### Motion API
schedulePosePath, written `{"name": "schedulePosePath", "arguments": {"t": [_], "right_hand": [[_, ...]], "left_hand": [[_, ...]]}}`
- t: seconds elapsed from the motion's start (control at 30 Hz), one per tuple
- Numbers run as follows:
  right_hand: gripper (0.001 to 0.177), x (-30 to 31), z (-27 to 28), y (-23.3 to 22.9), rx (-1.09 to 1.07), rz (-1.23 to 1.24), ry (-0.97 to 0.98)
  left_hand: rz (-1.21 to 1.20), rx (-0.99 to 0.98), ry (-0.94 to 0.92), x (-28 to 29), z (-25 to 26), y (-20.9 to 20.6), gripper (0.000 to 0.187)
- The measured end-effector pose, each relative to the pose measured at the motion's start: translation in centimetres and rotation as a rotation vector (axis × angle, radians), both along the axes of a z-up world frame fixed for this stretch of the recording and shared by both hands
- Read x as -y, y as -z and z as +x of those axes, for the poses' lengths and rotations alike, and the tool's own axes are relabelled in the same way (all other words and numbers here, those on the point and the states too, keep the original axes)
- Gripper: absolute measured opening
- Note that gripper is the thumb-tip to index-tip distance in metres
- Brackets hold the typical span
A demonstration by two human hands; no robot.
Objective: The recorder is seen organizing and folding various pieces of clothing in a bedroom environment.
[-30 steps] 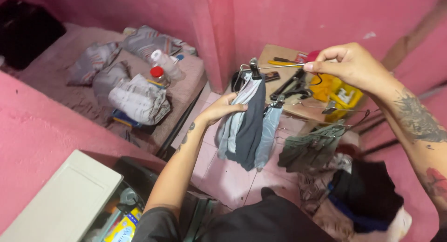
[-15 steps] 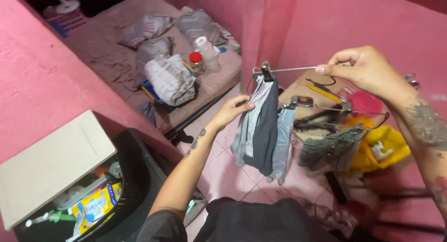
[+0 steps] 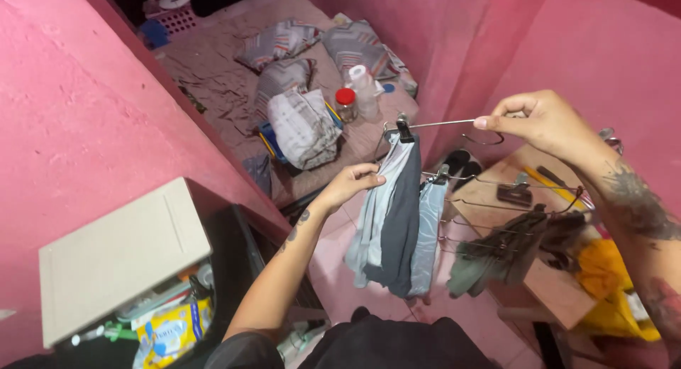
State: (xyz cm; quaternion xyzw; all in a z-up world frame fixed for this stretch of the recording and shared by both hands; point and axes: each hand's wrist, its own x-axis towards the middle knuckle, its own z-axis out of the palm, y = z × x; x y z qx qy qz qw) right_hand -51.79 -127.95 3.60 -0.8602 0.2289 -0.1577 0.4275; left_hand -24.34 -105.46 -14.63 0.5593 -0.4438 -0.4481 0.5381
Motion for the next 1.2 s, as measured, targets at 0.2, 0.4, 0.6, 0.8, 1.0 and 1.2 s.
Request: {"name": "schedulePosePath", "arguments": {"t": [0.2,0.4,0.6,0.8,1.0,1.2], "right_hand": [[0.023,3.5,7.8,-0.7,-0.018,-0.022,-0.003],[0.024,8.0,18.2,-1.0,0.045,-0.004,-0.118],[0.022,16.4,32.3,2.3,0.130,0.184,-0.418],[0.022,24.2,46.0,0.7,0.012,0.200,-0.511],[0.026,27.4,56.0,-5.2,-0.022,-0.037,-0.542],[0.025,30.1,66.5,-5.1,0.007,-0.091,-0.571]], "left_hand": [[-0.005,0.027,-0.087,2.0,7.5,-0.3,0.031],[-0.084,-0.234,-0.169,3.4,14.1,-2.0,0.026],[-0.044,0.016,-0.335,6.9,23.9,0.5,0.027],[-0.019,0.033,-0.519,12.6,32.7,0.8,0.021],[-0.087,-0.038,-0.653,17.3,40.9,-2.0,0.019],[-0.066,0.180,-0.712,19.6,50.2,-1.2,0.026]]}}
